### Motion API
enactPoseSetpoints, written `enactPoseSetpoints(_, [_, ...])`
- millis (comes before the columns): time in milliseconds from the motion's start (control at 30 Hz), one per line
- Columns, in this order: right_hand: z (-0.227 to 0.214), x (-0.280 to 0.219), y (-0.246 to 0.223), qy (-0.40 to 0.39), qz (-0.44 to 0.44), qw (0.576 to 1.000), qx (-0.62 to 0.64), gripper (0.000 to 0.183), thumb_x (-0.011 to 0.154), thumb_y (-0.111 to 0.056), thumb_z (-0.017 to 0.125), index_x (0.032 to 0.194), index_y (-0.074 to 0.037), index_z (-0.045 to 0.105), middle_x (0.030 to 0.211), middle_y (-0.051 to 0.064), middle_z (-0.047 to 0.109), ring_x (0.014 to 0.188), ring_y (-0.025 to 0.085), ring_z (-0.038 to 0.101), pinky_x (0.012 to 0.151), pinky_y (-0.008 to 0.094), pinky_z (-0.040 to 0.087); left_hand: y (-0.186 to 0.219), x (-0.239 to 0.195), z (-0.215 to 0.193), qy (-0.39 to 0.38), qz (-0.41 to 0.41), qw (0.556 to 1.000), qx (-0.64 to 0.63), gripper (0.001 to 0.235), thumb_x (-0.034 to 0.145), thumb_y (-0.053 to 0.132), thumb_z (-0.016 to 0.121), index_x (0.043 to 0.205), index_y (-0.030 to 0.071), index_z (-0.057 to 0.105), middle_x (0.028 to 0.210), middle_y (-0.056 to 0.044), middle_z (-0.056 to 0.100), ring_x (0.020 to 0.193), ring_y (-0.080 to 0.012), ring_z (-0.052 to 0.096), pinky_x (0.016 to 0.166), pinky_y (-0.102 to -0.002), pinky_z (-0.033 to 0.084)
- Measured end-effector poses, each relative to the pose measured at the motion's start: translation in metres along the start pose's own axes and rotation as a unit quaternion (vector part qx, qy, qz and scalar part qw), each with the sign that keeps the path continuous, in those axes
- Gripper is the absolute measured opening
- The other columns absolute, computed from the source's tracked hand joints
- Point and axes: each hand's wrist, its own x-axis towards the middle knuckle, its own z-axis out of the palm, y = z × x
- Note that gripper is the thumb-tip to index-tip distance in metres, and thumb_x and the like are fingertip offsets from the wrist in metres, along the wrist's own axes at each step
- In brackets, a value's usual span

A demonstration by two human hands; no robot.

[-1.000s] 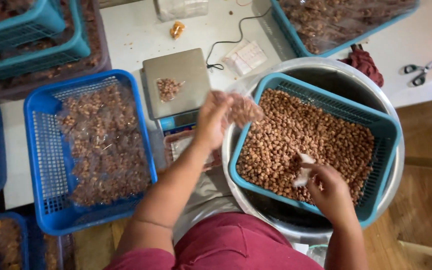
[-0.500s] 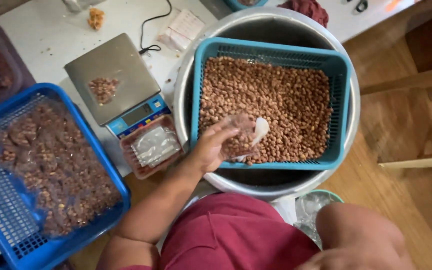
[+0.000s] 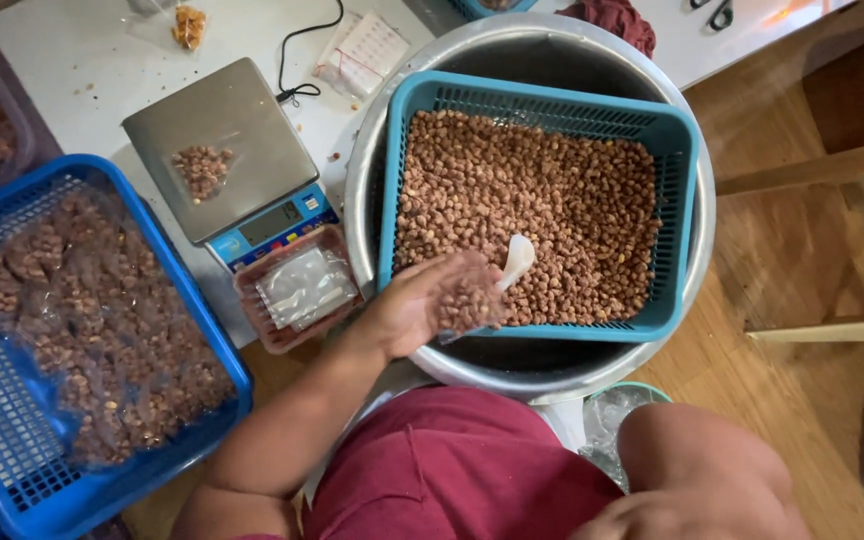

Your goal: The person scoops small brown snack pieces from a blue basket into clear plastic bags placed on a digital scale. After each bag reaches the target weight, the person moves it to a blue tray and repeats the process with a new bag.

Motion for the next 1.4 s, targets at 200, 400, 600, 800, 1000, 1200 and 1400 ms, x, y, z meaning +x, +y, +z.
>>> enactPoseSetpoints(200, [0.073,0.06,0.037,0.005,0.024,0.965,-0.261,0.012,0.098,-0.017,0.053,0.105,-0.018,0.061,0.071,0.008,0.044,0.063,0.032,0.053,0.044,0.044,0.028,0.06,-0.026,-0.045,-0.11,0.224,0.966,0.063,0.042,0.097,0.03,0.07,0.127,0.001,0.061,0.133,-0.019,0.067,0.102,-0.0202,0.072,0.076,-0.026,0.058])
enactPoseSetpoints(400, [0.241,0.125,0.077,0.055,0.037,0.946,0.318,0.024,0.086,-0.005,0.066,0.108,-0.013,0.07,0.092,0.011,0.062,0.088,0.034,0.064,0.079,0.044,0.048,0.129,-0.01,-0.134,0.288,0.595,0.6,0.45,0.02,0.107,0.016,0.055,0.113,0.007,0.072,0.106,-0.007,0.075,0.095,-0.0155,0.071,0.086,-0.027,0.056])
enactPoseSetpoints(600, [0.283,0.123,0.081,0.018,0.027,0.959,0.281,0.018,0.084,-0.017,0.073,0.102,-0.02,0.075,0.102,0.007,0.07,0.096,0.034,0.068,0.084,0.044,0.051,0.17,0.038,-0.209,0.448,0.495,0.225,0.71,0.017,0.09,0.023,0.077,0.102,0.012,0.082,0.143,-0.023,0.054,0.129,-0.0452,0.053,0.113,-0.057,0.04])
enactPoseSetpoints(800, [0.299,0.135,0.093,0.012,-0.027,0.965,0.26,0.027,0.079,-0.026,0.08,0.105,-0.02,0.074,0.124,0.004,0.072,0.104,0.03,0.072,0.088,0.04,0.054,0.196,0.0,-0.209,0.502,0.549,0.32,0.586,0.024,0.101,0.02,0.055,0.116,0.013,0.072,0.107,-0.005,0.074,0.101,-0.026,0.065,0.09,-0.04,0.05])
enactPoseSetpoints(1000, [0.281,0.139,0.098,0.014,0.052,0.969,0.239,0.022,0.083,-0.023,0.074,0.104,-0.027,0.076,0.087,-0.002,0.074,0.081,0.018,0.068,0.083,0.033,0.051,0.22,-0.103,-0.258,0.374,0.741,0.557,-0.037,0.022,0.102,0.012,0.061,0.124,0.013,0.062,0.062,-0.014,0.064,0.043,-0.0194,0.058,0.034,-0.031,0.047])
enactPoseSetpoints(1200, [0.282,0.129,0.107,0.033,0.25,0.955,0.157,0.033,0.091,-0.03,0.07,0.122,-0.024,0.078,0.092,0.006,0.077,0.09,0.025,0.074,0.082,0.037,0.055,0.196,-0.188,-0.372,0.691,0.671,0.242,0.121,0.022,0.097,0.022,0.069,0.118,0.019,0.065,0.104,-0.005,0.074,0.087,-0.0212,0.073,0.072,-0.032,0.059])
enactPoseSetpoints(1400, [0.271,0.12,0.092,0.055,0.29,0.927,0.232,0.027,0.101,-0.019,0.068,0.124,-0.012,0.078,0.081,0.011,0.067,0.071,0.023,0.063,0.074,0.036,0.051,0.185,-0.179,-0.45,0.67,0.563,0.431,0.22,0.033,0.084,0.025,0.083,0.109,0.006,0.073,0.1,-0.013,0.077,0.09,-0.0222,0.076,0.08,-0.033,0.061])
